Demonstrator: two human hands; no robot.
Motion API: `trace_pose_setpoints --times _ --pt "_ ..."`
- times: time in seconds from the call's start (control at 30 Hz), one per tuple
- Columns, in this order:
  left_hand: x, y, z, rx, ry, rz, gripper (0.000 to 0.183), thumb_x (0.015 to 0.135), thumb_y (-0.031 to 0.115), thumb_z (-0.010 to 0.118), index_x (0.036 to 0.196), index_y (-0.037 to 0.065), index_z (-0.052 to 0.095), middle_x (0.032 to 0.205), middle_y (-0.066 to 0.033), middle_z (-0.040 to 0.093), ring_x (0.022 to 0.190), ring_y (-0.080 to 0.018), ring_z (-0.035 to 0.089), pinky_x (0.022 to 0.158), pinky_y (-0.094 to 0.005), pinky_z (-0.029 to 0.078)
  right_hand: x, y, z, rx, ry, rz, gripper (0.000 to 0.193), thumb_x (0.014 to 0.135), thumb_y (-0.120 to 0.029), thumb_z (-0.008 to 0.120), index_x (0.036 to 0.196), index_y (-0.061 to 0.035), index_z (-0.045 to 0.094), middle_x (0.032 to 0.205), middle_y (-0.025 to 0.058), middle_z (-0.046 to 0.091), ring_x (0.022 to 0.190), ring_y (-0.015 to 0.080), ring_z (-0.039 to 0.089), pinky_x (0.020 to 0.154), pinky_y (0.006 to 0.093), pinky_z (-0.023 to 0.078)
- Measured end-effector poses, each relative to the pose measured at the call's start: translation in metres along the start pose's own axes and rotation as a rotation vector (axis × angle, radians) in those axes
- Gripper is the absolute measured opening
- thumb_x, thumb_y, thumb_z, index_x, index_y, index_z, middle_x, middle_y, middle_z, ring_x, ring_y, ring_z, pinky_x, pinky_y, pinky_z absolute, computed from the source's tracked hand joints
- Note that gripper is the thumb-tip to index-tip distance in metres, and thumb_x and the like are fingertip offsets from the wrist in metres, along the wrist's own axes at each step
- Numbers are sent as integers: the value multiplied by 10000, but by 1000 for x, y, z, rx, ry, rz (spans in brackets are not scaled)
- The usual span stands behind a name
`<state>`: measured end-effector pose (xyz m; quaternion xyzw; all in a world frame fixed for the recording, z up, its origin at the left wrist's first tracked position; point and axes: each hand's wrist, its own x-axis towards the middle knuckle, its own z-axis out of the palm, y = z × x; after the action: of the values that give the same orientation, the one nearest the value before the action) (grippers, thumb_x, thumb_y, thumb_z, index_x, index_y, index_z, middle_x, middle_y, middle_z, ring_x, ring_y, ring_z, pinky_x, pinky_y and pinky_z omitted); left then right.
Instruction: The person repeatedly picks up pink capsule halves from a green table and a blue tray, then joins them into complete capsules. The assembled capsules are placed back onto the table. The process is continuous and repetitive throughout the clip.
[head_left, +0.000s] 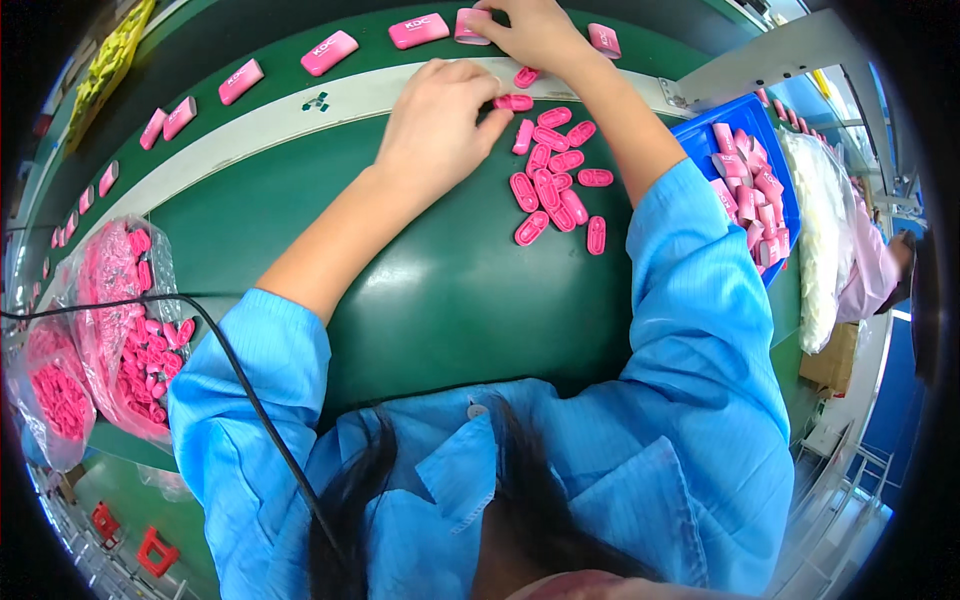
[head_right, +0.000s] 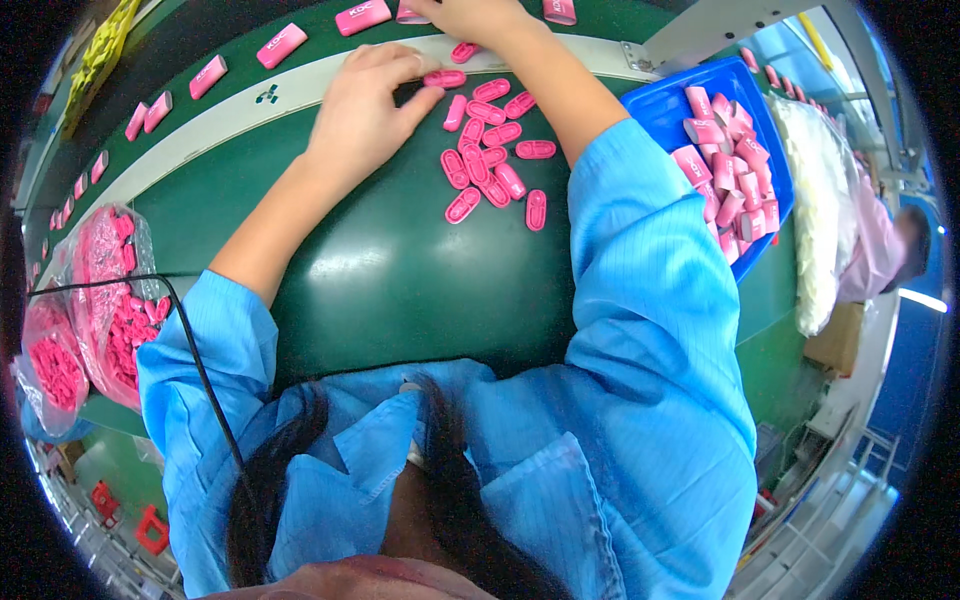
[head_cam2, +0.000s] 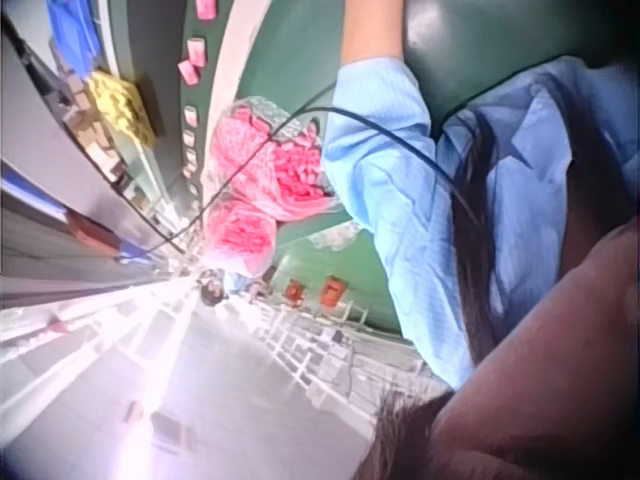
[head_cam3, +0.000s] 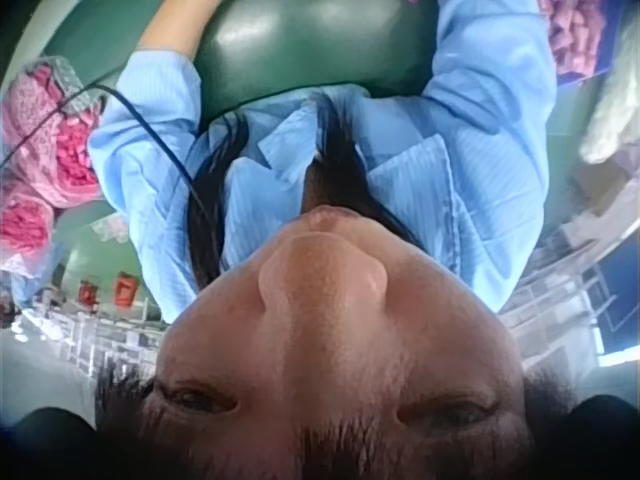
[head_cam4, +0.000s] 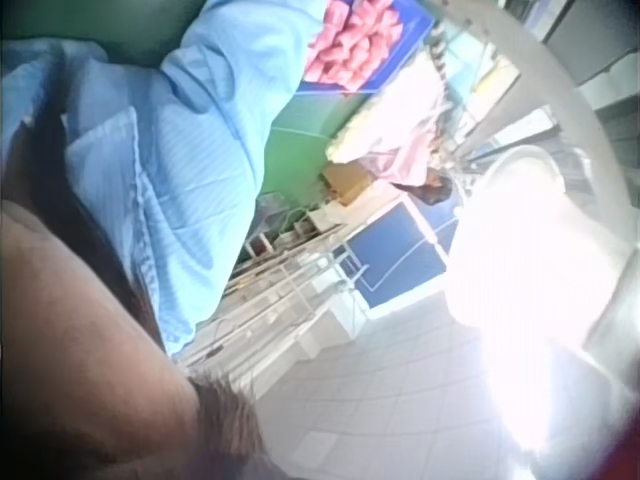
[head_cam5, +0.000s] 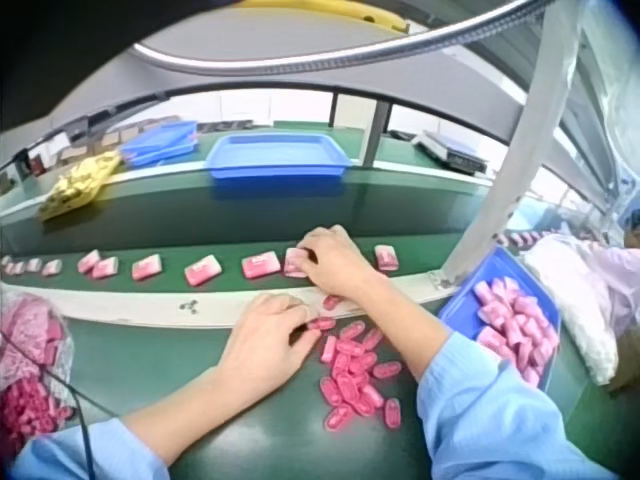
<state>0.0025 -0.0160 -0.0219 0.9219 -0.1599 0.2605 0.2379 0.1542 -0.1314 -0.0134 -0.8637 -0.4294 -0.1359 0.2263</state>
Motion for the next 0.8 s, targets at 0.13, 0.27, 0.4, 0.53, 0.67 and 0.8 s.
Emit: trace_pose_setpoints --times 0.13,0.27,0.4,0.53,0.67,0.8 --pt "2 0 -24 -257 -68 -338 210 781 131 683 972 44 672 772 -45 655 687 -90 603 655 -217 487 -10 -39 -27 375 -5 361 126 791 -86 644 853 11 595 787 121 665 645 234 639 538 298 486" --pt "1 -23 -27 -779 -71 -576 237 804 102 680 1014 0 644 880 -26 647 781 -86 582 749 -217 471 -38 -40 -33 998 -42 405 239 822 -69 653 1023 15 554 910 77 662 760 120 628 649 266 523" --pt "2 -27 -28 -977 24 -685 324 800 128 700 1059 -44 609 949 -88 647 878 -142 621 786 -257 501 -56 -46 -23 1298 -57 385 298 835 -4 615 1124 31 549 983 86 645 873 129 627 760 239 514" --pt "3 -25 -26 -1120 98 -724 314 837 131 660 1098 -31 593 1007 -85 636 922 -138 615 833 -270 509 -55 -42 -28 1197 -96 469 285 839 -27 625 1109 31 554 983 99 644 857 146 634 760 250 525" --pt "2 -21 -24 -1166 93 -718 338 850 127 644 1140 -31 576 1028 -94 635 918 -135 618 835 -254 516 -59 -43 -22 1304 -123 495 271 843 -31 621 1099 29 556 976 99 644 845 146 633 759 251 529" --pt "0 -23 -22 -1072 82 -649 384 837 123 659 1159 -63 564 993 -111 649 862 -129 634 790 -231 532 -59 -44 -21 1405 -105 479 229 858 -16 591 1082 25 561 974 90 645 834 134 626 755 251 528"
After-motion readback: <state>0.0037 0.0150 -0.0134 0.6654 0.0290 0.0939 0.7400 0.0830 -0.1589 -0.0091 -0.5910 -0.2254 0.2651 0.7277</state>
